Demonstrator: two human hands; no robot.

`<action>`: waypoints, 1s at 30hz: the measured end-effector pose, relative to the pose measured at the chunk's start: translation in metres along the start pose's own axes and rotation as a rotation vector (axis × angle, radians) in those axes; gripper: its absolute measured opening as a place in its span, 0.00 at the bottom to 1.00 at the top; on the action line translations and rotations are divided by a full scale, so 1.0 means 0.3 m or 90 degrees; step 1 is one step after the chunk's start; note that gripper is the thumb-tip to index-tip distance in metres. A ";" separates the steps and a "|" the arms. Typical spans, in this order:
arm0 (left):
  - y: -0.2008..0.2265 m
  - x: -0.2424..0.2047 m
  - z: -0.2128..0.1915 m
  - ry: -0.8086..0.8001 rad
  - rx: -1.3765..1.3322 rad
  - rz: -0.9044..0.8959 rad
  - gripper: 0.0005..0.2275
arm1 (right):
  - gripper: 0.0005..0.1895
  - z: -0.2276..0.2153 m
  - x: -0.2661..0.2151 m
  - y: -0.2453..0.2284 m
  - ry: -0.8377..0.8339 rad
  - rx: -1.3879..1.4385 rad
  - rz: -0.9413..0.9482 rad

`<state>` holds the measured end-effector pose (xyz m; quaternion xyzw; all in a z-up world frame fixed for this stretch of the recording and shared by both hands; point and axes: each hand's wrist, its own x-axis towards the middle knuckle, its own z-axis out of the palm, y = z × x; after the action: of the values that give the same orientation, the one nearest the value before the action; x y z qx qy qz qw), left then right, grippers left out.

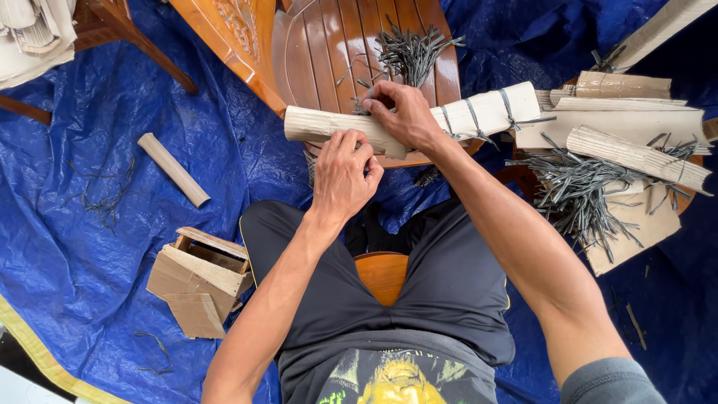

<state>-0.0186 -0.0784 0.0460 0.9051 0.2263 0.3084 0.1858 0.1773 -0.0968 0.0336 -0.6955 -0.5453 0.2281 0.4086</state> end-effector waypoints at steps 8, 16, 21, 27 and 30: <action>-0.012 0.029 -0.028 -0.065 0.021 0.026 0.05 | 0.08 -0.021 -0.082 -0.015 0.115 -0.044 -0.011; -0.023 0.043 -0.059 -0.082 -0.013 0.052 0.06 | 0.07 0.000 -0.127 -0.020 0.115 -0.094 -0.151; -0.005 0.084 -0.072 -0.041 -0.005 0.047 0.06 | 0.06 -0.008 -0.131 -0.043 0.051 0.049 -0.039; 0.005 0.119 -0.089 0.018 -0.020 0.034 0.06 | 0.06 -0.023 -0.155 -0.059 0.015 -0.063 -0.131; 0.010 0.129 -0.089 0.047 -0.027 0.010 0.06 | 0.06 -0.038 -0.161 -0.067 -0.018 -0.109 -0.214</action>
<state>-0.0074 -0.0554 0.0857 0.8907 0.2192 0.3480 0.1938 0.1600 -0.1445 0.0502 -0.6239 -0.6767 0.1189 0.3725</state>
